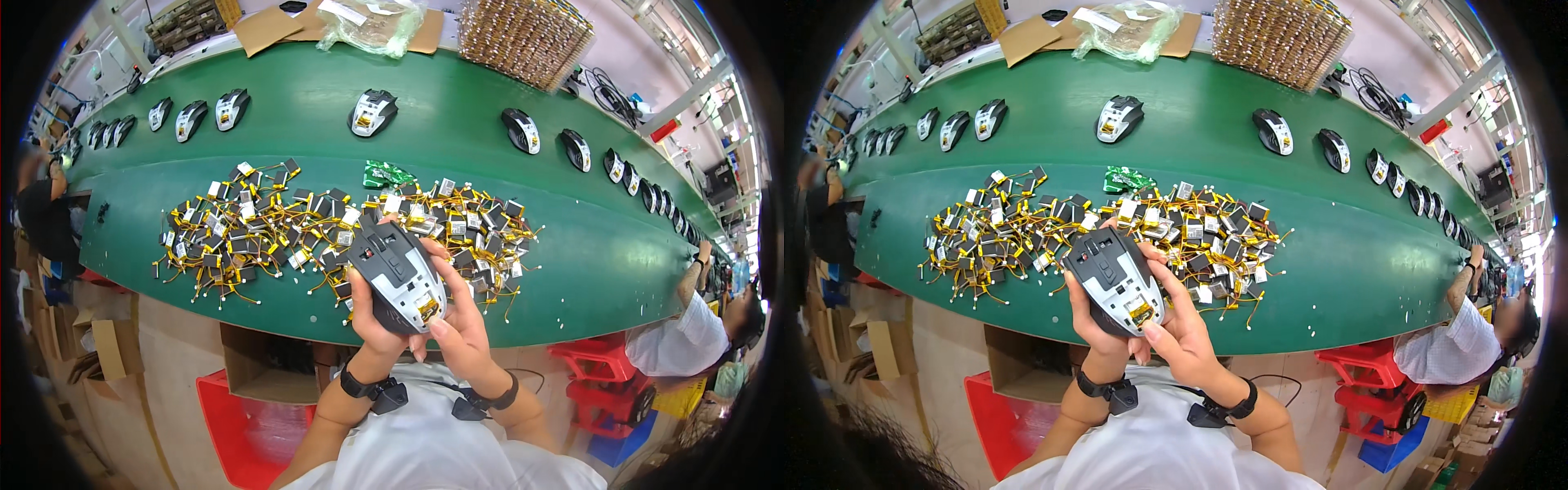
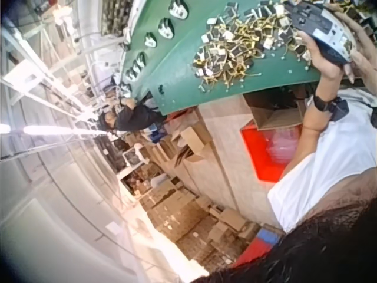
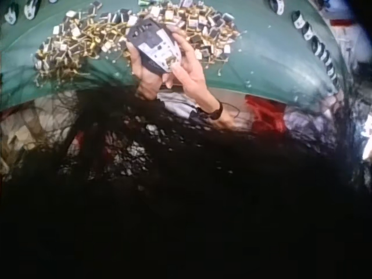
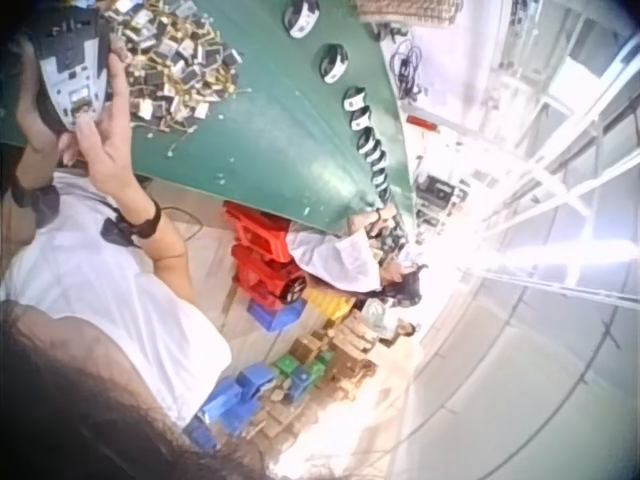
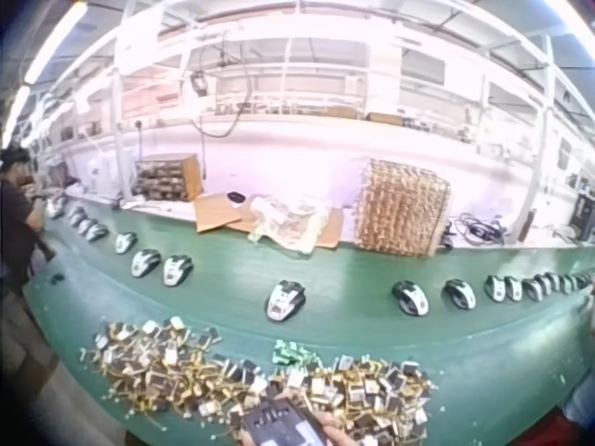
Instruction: The person assembles computer mice by inserting small circuit boards into the mouse shells. They pick up a mouse shell, insert a circuit board, and place the completed unit on the table. The process is repeated for multiple units.
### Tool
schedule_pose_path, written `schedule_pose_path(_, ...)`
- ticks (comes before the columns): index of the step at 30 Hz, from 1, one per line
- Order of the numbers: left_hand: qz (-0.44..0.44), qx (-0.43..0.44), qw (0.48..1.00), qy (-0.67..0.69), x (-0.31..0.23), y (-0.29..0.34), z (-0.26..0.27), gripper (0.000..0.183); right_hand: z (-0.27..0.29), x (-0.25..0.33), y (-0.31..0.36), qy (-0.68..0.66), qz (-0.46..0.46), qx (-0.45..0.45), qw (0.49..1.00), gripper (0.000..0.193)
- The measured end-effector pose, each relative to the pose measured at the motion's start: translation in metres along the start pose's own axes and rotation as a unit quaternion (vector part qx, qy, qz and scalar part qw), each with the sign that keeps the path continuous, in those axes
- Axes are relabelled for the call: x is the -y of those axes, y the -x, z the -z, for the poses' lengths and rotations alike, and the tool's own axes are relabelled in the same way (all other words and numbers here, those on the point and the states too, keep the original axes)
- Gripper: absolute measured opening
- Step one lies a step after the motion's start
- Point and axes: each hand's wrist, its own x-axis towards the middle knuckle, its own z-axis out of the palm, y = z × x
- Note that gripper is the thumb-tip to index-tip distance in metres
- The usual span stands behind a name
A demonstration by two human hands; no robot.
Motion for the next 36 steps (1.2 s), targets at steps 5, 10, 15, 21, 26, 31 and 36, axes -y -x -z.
schedule_pose_path(5, -0.002, 0.023, 1.0, -0.008, 0.001, -0.001, 0.005, 0.083, 0.0, -0.001, 0.001, -0.007, 0.001, -0.013, 1.0, 0.071)
schedule_pose_path(10, -0.027, 0.016, 0.999, -0.006, -0.002, 0.001, 0.001, 0.079, -0.004, -0.001, 0.002, 0.005, -0.007, -0.022, 1.0, 0.072)
schedule_pose_path(15, -0.041, 0.012, 0.996, -0.074, 0.0, 0.005, 0.001, 0.084, -0.004, 0.002, -0.001, 0.01, -0.014, -0.069, 0.997, 0.07)
schedule_pose_path(21, -0.032, 0.017, 0.99, -0.137, -0.005, 0.001, -0.001, 0.101, -0.002, -0.002, -0.011, -0.01, -0.062, -0.074, 0.995, 0.068)
schedule_pose_path(26, 0.005, 0.047, 0.998, -0.035, -0.001, -0.005, 0.01, 0.089, 0.008, 0.009, -0.002, -0.021, -0.159, 0.026, 0.987, 0.05)
schedule_pose_path(31, 0.008, 0.061, 0.998, -0.002, 0.002, -0.006, 0.015, 0.089, 0.01, 0.005, 0.0, -0.016, -0.113, 0.046, 0.992, 0.051)
schedule_pose_path(36, 0.014, 0.048, 0.999, -0.016, 0.003, -0.005, 0.01, 0.09, 0.011, 0.007, 0.001, -0.024, -0.113, 0.031, 0.993, 0.051)
